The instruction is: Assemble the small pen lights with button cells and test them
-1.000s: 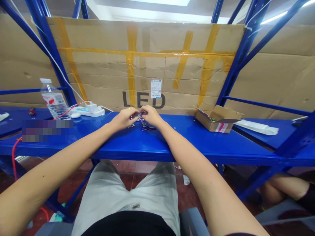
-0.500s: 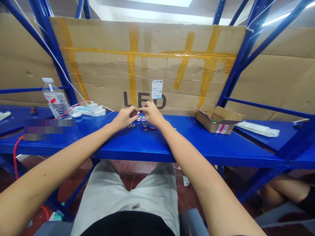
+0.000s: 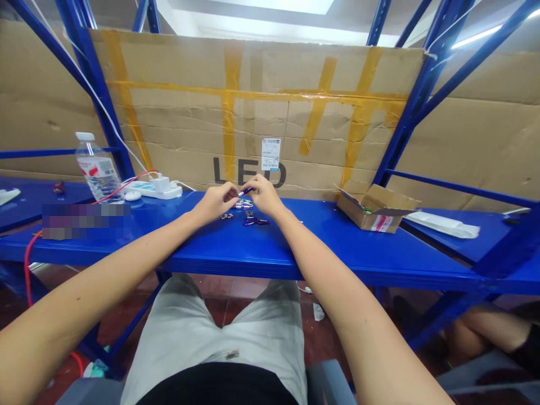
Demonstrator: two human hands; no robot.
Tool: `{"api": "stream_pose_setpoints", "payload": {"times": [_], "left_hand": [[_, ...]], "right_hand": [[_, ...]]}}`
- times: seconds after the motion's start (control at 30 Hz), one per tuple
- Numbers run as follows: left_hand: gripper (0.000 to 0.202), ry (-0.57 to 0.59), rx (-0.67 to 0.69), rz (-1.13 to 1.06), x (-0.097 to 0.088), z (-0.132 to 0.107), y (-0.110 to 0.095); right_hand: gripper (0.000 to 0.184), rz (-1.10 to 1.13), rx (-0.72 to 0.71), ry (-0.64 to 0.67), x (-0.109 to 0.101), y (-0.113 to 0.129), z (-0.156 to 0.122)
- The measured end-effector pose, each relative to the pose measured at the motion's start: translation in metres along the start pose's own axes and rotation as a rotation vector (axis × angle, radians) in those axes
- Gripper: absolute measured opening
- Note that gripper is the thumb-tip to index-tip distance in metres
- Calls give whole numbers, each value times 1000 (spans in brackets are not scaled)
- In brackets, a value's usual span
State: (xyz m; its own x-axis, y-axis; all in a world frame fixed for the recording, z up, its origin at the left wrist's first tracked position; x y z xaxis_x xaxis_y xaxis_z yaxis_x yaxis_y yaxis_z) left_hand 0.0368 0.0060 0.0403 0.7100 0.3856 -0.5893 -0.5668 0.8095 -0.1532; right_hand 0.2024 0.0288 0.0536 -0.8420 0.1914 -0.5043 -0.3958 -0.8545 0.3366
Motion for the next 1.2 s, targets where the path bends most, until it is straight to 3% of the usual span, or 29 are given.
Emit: {"api": "stream_pose_setpoints", "payload": {"times": [0.37, 0.53, 0.67, 0.8, 1.03, 1.1, 1.2], "left_hand": [[10, 4, -24, -6, 4, -1, 10], [12, 26, -84, -83, 2, -1, 11], [12, 66, -65, -129, 3, -2, 6], [11, 31, -7, -61, 1, -2, 2], [10, 38, -26, -11, 0, -3, 2], [10, 65, -23, 9, 1, -3, 2], [8, 76, -2, 45, 2, -4, 1]], "right_hand": [[29, -57, -51, 108, 3, 2, 0], [14, 255, 166, 4, 0, -2, 2], [17, 476, 328, -77, 5, -9, 0], [26, 580, 455, 0, 13, -14, -3], [24, 399, 253, -60, 0, 4, 0], [23, 367, 252, -56, 0, 8, -1], [30, 525, 318, -37, 4, 9, -2]]}}
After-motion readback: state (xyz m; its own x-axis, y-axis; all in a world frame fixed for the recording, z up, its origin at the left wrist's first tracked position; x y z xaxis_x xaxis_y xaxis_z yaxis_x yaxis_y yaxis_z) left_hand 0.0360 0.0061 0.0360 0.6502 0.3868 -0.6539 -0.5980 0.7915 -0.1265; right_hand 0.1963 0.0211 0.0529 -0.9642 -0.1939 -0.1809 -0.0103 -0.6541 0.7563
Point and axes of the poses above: each hand's wrist, its own z-axis towards the middle knuckle, its own x-axis out of the palm, y = z × x, the point moved 5 cm from there along z, towards the middle knuckle, and after that the axes turned 3 degrees about z, right-handed, at the moved point
